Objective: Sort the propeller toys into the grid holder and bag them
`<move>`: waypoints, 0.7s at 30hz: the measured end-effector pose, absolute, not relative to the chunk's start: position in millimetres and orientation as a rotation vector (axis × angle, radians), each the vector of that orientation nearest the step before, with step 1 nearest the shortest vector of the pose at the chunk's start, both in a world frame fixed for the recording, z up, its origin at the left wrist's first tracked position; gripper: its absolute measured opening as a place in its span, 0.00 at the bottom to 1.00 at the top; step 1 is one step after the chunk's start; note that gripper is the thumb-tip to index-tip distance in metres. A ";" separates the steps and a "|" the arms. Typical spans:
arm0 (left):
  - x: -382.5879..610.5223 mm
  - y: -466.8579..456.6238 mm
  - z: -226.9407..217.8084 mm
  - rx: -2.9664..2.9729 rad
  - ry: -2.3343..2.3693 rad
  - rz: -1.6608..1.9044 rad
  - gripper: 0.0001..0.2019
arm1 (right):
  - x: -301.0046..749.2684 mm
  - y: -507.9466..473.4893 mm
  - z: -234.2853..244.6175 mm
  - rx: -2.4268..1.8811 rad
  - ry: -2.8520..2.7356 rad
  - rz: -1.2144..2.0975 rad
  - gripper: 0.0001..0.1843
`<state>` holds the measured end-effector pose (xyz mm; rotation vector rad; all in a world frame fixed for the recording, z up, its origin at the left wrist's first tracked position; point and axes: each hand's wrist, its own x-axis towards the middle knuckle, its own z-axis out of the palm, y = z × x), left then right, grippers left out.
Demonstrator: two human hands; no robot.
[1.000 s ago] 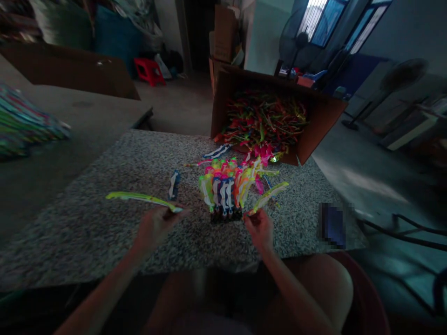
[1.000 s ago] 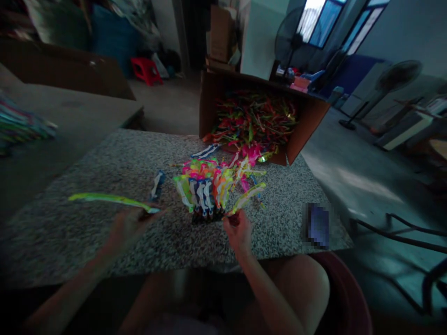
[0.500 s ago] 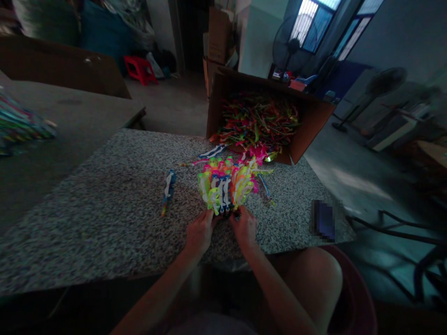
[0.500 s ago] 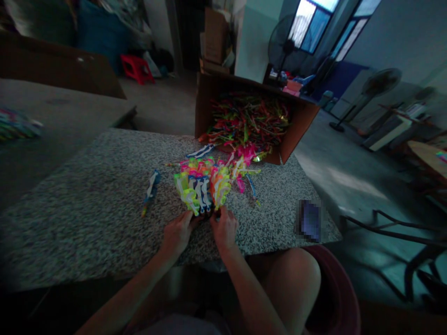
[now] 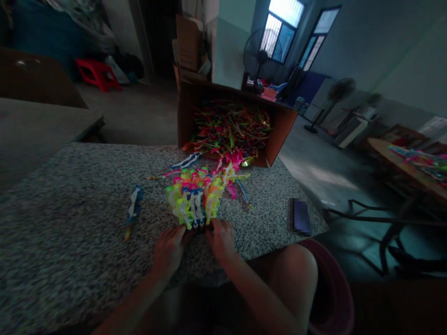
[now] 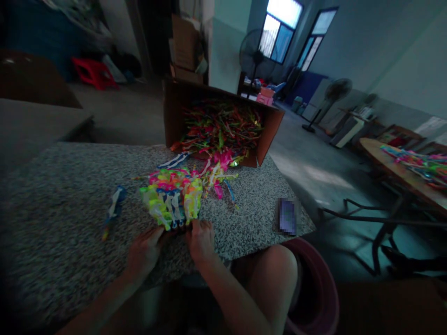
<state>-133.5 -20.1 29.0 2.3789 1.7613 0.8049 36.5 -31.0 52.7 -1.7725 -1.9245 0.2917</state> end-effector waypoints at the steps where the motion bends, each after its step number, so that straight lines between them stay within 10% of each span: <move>1: -135.9 -22.3 29.2 2.341 1.742 0.825 0.12 | 46.3 -29.4 56.0 -1.749 -1.921 0.322 0.06; 8: -178.0 -34.0 47.1 2.126 2.038 1.100 0.18 | 163.1 13.3 78.9 -2.086 -1.634 0.091 0.22; 21: -248.8 34.4 52.1 1.824 2.488 0.497 0.21 | 109.8 57.0 64.4 -2.102 -1.962 0.134 0.13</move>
